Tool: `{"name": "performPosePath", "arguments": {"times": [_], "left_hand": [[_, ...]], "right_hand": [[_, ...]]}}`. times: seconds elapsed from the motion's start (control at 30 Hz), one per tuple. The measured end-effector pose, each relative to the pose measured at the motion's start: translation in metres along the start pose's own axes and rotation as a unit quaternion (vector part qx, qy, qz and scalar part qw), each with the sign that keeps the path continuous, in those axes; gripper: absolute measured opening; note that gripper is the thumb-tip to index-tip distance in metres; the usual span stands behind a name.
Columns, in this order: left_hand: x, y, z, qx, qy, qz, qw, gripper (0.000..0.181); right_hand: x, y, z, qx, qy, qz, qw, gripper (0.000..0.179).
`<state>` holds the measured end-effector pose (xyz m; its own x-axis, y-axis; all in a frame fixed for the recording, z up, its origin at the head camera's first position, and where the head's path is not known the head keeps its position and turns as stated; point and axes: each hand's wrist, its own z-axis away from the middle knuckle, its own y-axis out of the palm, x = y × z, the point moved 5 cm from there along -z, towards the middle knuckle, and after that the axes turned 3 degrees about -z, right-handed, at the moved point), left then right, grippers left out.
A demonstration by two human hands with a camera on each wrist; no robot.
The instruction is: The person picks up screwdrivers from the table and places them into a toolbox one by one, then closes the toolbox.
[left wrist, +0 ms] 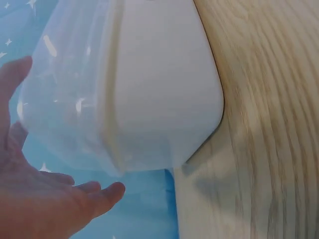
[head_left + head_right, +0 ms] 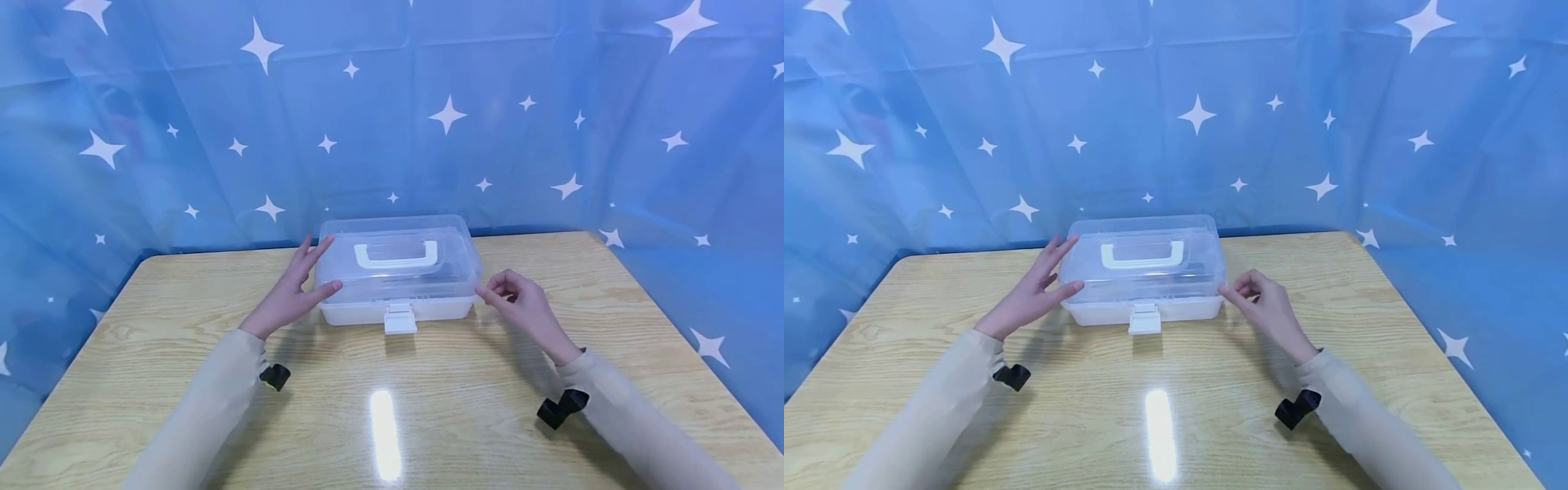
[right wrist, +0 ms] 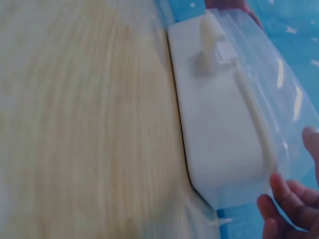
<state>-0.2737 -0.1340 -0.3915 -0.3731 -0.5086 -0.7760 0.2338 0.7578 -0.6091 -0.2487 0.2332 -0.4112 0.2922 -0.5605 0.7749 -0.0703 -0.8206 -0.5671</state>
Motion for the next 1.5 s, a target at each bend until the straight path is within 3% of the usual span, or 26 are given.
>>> {"name": "performPosePath", "arguments": {"times": [0.1, 0.23, 0.37, 0.6, 0.77, 0.97, 1.2, 1.5], "left_hand": [[0.001, 0.003, -0.003, 0.021, -0.001, 0.014, 0.9997, 0.072], [0.002, 0.005, -0.004, 0.024, -0.006, 0.030, 0.9993, 0.072], [0.001, 0.007, -0.006, 0.015, -0.002, 0.035, 0.9993, 0.072], [-0.001, 0.014, -0.008, 0.007, -0.004, 0.035, 0.9994, 0.072], [-0.002, 0.017, -0.012, -0.001, -0.006, 0.032, 0.9995, 0.072], [-0.003, 0.018, -0.018, -0.008, -0.015, 0.035, 0.9992, 0.071], [-0.009, 0.015, -0.020, -0.016, -0.046, 0.066, 0.9966, 0.069], [-0.003, 0.016, -0.024, -0.034, -0.042, 0.057, 0.9970, 0.070]], "right_hand": [[0.007, 0.007, 0.008, 0.018, -0.025, -0.012, 0.9995, 0.019], [0.017, 0.027, 0.015, 0.081, -0.064, -0.024, 0.9943, 0.011], [0.027, 0.049, 0.016, 0.140, -0.083, -0.037, 0.9860, 0.017], [0.037, 0.078, 0.012, 0.179, -0.101, -0.052, 0.9773, 0.028], [0.042, 0.086, 0.010, 0.165, -0.100, -0.044, 0.9802, 0.030], [0.041, 0.085, 0.007, 0.149, -0.068, -0.054, 0.9850, 0.031], [0.042, 0.085, 0.005, 0.120, -0.048, -0.043, 0.9907, 0.024], [0.044, 0.083, 0.003, 0.073, -0.018, -0.062, 0.9953, 0.033]]}}
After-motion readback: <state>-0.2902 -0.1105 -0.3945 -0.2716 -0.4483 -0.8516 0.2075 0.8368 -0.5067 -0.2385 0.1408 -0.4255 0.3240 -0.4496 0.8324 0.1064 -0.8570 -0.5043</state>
